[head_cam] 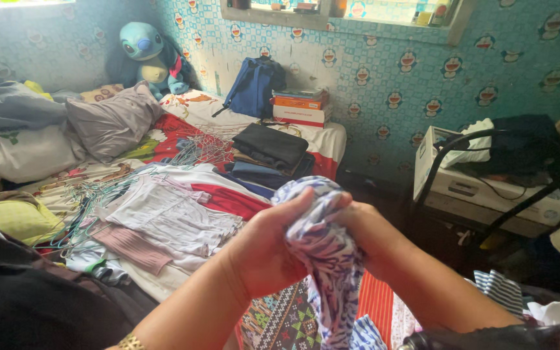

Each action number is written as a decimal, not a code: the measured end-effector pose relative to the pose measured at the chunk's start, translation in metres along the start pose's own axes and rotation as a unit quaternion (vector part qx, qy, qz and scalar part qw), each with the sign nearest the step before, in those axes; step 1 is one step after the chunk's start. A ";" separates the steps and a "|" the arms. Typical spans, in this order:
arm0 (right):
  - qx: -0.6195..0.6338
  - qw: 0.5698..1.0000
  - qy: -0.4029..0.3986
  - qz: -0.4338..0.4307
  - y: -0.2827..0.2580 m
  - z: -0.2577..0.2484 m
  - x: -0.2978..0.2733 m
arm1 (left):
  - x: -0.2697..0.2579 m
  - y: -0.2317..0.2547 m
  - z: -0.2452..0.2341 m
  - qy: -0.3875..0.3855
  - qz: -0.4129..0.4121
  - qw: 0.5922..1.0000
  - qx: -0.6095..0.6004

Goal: The person sorts and organizes various items of baby clothing by hand on a bed and table, including folding small pants and arranging shirts and hangers.

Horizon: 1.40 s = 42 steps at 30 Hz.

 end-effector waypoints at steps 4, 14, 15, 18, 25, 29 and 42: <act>-0.093 0.989 0.010 0.115 0.002 -0.001 -0.005 | -0.014 0.016 0.005 -0.006 0.023 0.997 0.069; -0.123 0.990 0.048 -0.053 -0.026 -0.019 0.003 | -0.011 0.022 -0.066 0.173 -0.102 0.956 0.215; -0.016 0.985 0.142 -0.095 -0.033 -0.035 0.007 | -0.014 0.029 -0.087 0.296 -0.094 0.911 0.271; 0.142 0.933 0.293 -0.152 -0.079 -0.102 0.000 | -0.056 0.050 -0.141 0.567 -0.118 0.730 0.364; 0.191 0.868 0.323 -0.325 -0.170 -0.228 -0.047 | -0.136 0.068 -0.201 0.645 -0.103 0.529 0.542; 0.147 0.855 0.385 -0.315 -0.179 -0.270 -0.063 | -0.145 0.065 -0.228 0.647 -0.050 0.675 0.350; -0.206 0.899 0.333 -0.196 -0.141 -0.177 -0.042 | -0.093 0.096 -0.185 0.489 0.050 0.843 0.219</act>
Point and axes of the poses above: each hand's wrist, its own x-axis towards the middle knuckle, its own z-axis out of the palm, y = z × x, the point moved 3 cm from there along x, towards the middle knuckle, and after that the axes turned 14 degrees about x, right-handed, at the moved point
